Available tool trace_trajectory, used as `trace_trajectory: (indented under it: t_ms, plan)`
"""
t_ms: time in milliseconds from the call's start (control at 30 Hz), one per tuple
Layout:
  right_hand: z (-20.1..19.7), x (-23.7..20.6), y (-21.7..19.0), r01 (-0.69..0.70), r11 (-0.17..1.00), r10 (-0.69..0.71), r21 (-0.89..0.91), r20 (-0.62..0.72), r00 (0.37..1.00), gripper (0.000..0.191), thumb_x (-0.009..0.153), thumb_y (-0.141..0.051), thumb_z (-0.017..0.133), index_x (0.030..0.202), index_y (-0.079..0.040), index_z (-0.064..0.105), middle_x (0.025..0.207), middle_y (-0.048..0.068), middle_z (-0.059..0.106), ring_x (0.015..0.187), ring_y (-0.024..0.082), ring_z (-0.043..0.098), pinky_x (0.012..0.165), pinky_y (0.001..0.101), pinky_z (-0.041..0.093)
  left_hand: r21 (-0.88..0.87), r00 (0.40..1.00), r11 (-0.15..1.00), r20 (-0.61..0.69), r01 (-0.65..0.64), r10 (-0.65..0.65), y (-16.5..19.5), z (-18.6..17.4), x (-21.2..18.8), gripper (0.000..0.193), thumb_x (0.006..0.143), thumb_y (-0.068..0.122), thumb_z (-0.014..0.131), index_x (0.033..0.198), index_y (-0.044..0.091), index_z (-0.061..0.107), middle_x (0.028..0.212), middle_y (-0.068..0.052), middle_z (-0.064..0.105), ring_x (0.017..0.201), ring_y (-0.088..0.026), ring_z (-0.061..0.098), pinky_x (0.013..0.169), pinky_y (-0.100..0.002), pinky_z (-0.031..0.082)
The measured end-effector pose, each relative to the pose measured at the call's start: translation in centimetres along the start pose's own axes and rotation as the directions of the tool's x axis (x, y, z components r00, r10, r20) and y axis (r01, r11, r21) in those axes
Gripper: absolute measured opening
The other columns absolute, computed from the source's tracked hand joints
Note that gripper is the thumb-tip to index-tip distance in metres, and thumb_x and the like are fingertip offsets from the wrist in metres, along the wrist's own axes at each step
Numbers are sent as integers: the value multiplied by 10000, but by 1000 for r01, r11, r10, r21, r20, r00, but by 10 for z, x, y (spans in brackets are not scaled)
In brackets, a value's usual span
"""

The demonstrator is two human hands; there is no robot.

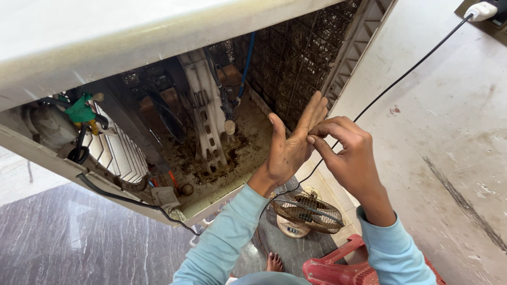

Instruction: The person works on an evaporative air cooler, reaching inside the open cabinet to loosen and adjust components using a socket wrench and pliers. They then grip the cooler body, remove the side panel with its grass cooling pad, and set the panel aside on the floor.

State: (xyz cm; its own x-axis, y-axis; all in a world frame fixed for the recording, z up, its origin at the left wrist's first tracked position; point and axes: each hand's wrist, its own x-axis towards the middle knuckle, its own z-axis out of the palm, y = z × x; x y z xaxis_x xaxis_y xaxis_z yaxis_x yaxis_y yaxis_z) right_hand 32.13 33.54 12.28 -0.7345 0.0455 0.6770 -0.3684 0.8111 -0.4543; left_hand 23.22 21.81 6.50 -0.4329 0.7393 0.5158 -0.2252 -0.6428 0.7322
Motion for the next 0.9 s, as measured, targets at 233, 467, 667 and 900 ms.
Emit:
trace_trajectory:
  t_ms: [233,467,667,900]
  plan:
    - [6,4,-4,54,995,-51,-85,45,998,130,856,-28,765,941,44,697,900,131,699,833,274,681,736,375,541,10,999,999,-14,43,-43,9,-5,-3,1162,801,944,5,1708,218,-14,1807,-160,-23,1674,-339,24,1353,-505,49]
    - [7,2,-6,21,1000,-21,15,-12,1000,156,846,-52,797,984,-1,744,977,106,739,876,248,715,753,346,565,17,997,997,3,74,-74,16,-6,-3,1194,772,965,14,1700,215,-44,1804,-143,-66,1677,-309,-43,1338,-484,19]
    - [3,3,-7,74,994,-73,-76,18,997,146,820,-33,791,955,-2,746,969,114,740,892,279,701,774,381,557,-27,993,993,32,115,-114,13,-10,-3,1204,780,958,32,1699,186,-58,1797,-146,-84,1671,-298,-58,1337,-457,11]
    - [-1,5,0,70,997,-71,19,103,992,142,829,-36,777,938,23,709,944,139,728,881,280,710,770,376,551,-36,986,990,103,137,-132,13,-14,-7,1203,826,930,32,1694,102,-65,1795,-166,-56,1663,-307,10,1343,-453,12]
